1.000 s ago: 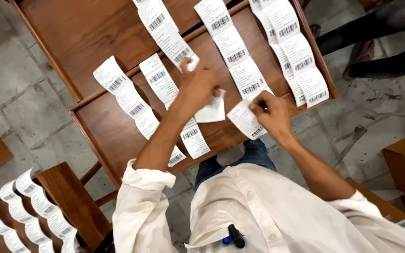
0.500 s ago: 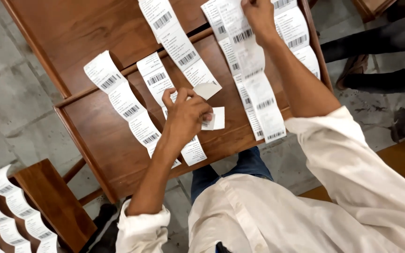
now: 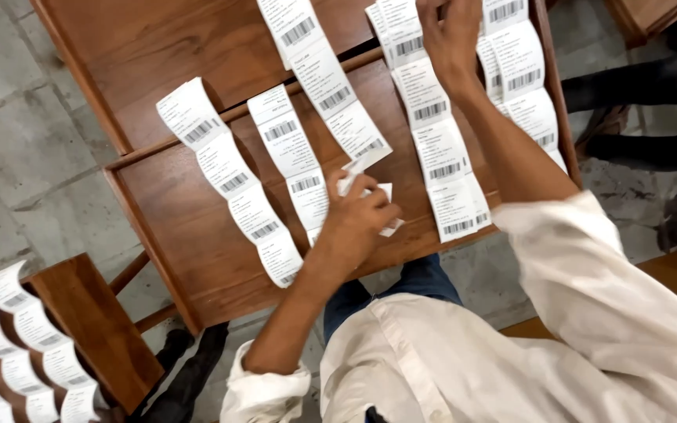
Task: The person unfolds long printed receipt strips and lays them flat in rows across a wooden tray, arranging the receipts one by one until the board is filled with parallel columns of paper.
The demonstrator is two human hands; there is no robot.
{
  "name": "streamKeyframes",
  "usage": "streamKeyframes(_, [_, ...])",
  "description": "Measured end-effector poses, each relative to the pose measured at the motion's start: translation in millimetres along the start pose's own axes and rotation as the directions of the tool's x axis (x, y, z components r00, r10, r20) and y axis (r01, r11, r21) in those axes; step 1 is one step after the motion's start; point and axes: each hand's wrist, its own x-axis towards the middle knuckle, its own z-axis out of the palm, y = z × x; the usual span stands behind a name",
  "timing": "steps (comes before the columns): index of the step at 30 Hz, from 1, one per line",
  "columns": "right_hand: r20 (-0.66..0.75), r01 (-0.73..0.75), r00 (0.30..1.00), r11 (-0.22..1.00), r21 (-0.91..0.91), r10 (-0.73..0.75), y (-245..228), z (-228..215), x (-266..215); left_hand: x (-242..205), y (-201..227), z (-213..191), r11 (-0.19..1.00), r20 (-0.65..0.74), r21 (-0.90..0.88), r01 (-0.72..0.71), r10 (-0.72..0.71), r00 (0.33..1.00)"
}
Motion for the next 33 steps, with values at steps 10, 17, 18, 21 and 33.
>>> streamKeyframes(10, [0.886, -0.93, 0.278, 0.334, 0.152, 0.371, -75.1, -65.1, -184.3, -7.4, 37.3, 49.0, 0.915, -0.023, 0.222, -0.337, 0.351, 0.936])
streamKeyframes(17, [0.828, -0.888, 0.356, 0.433, 0.155, 0.433, -126.5, -109.2, -207.3, -24.8, 2.3, 103.1, 0.361, -0.125, -0.828, 0.429, -0.865, 0.486])
streamKeyframes(18, [0.825, -0.89, 0.356, 0.429, 0.156, 0.438, -124.0, -120.5, -219.9, -16.2, -14.4, 107.8, 0.359, -0.119, -0.827, 0.432, -0.863, 0.49])
streamKeyframes(21, [0.825, -0.856, 0.381, 0.497, 0.145, 0.416, -114.6, -146.9, -247.4, 18.4, -66.3, 111.4, -0.377, 0.421, -0.905, 0.198, -0.73, 0.539])
streamKeyframes(33, [0.785, -0.574, 0.352, 0.78, -0.248, 0.509, -125.8, -173.5, -248.7, 54.5, -75.1, 78.2, -0.132, 0.03, -0.988, -0.085, -0.691, 0.722])
